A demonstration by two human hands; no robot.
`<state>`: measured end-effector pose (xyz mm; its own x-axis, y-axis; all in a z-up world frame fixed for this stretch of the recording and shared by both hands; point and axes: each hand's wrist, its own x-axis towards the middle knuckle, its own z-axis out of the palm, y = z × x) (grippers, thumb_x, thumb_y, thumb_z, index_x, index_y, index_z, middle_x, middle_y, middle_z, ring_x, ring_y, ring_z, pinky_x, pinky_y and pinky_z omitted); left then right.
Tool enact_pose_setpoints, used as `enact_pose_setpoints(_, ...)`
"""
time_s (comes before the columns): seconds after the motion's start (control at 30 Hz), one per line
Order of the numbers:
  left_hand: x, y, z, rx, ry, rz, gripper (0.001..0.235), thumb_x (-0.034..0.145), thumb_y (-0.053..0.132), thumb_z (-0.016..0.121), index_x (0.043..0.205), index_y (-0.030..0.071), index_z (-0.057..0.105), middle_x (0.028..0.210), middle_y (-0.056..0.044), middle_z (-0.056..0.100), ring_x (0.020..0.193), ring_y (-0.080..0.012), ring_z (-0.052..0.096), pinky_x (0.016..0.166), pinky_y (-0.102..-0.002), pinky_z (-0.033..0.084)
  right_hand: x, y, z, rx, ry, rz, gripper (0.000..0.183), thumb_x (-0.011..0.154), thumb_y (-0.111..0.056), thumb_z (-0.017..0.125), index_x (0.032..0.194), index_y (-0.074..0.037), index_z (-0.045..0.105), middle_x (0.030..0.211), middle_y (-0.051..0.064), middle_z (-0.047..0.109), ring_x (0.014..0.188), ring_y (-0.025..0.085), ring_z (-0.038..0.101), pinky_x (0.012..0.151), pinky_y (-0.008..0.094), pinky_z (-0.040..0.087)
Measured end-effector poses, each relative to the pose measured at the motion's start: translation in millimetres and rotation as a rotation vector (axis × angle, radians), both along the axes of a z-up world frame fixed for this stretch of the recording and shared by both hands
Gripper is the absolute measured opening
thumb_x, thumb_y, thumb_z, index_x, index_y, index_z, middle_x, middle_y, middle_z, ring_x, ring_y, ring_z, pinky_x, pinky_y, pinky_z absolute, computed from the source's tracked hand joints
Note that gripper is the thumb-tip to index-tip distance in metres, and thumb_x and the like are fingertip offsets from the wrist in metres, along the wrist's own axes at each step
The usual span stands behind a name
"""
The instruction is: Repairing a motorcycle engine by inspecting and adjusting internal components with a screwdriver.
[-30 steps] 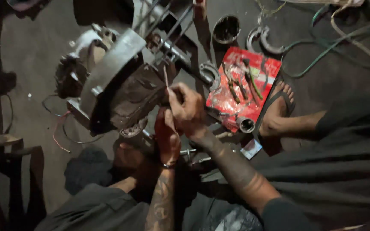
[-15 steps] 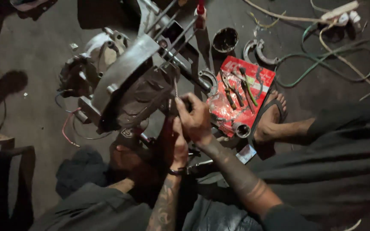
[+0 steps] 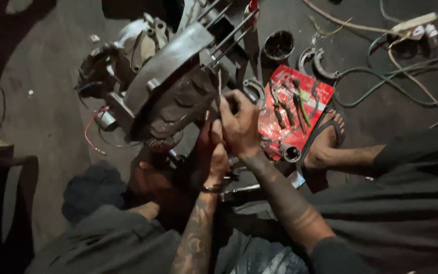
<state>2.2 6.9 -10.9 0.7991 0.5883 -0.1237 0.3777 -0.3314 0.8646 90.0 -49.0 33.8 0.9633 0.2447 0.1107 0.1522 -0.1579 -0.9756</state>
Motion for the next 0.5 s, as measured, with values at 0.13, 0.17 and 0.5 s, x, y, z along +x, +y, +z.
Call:
enact_pose_setpoints(0.13, -4, -2, -48, 0.498, -0.027, -0.235, 0.042, 0.096, 0.031, 0.062, 0.126, 0.002, 0.059, 0.116, -0.024, 0.066, 0.105, -0.0399, 0.069, 0.079, -0.049, 0.057, -6, -6, -3, -0.024, -0.006, -0.011, 0.017, 0.101, -0.016, 0.064, 0.091, -0.003, 0.070, 0.070, 0.014, 0.065, 0.067, 0.018, 0.061, 0.062, 0.034, 0.053)
enact_pose_setpoints(0.17, 2, -2, 3, 0.145, -0.049, -0.092, 0.034, 0.101, 0.036, 0.052, 0.110, 0.005, 0.063, 0.092, -0.018, 0.067, 0.089, -0.0344, 0.070, 0.075, -0.043, 0.056, -5, -6, -6, -0.012, 0.006, -0.017, 0.017, 0.101, -0.016, 0.065, 0.090, -0.004, 0.070, 0.069, 0.012, 0.063, 0.067, 0.016, 0.058, 0.060, 0.034, 0.051)
enact_pose_setpoints(0.5, -3, -19, -5, -0.352, -0.202, 0.079, 0.039, 0.105, 0.038, 0.047, 0.080, 0.011, 0.060, 0.061, -0.007, 0.057, 0.068, -0.0222, 0.064, 0.074, -0.033, 0.050, -9, -9, -3, 0.001, 0.004, -0.044, 0.014, 0.100, -0.015, 0.067, 0.091, -0.005, 0.072, 0.066, 0.007, 0.062, 0.066, 0.012, 0.053, 0.057, 0.030, 0.048)
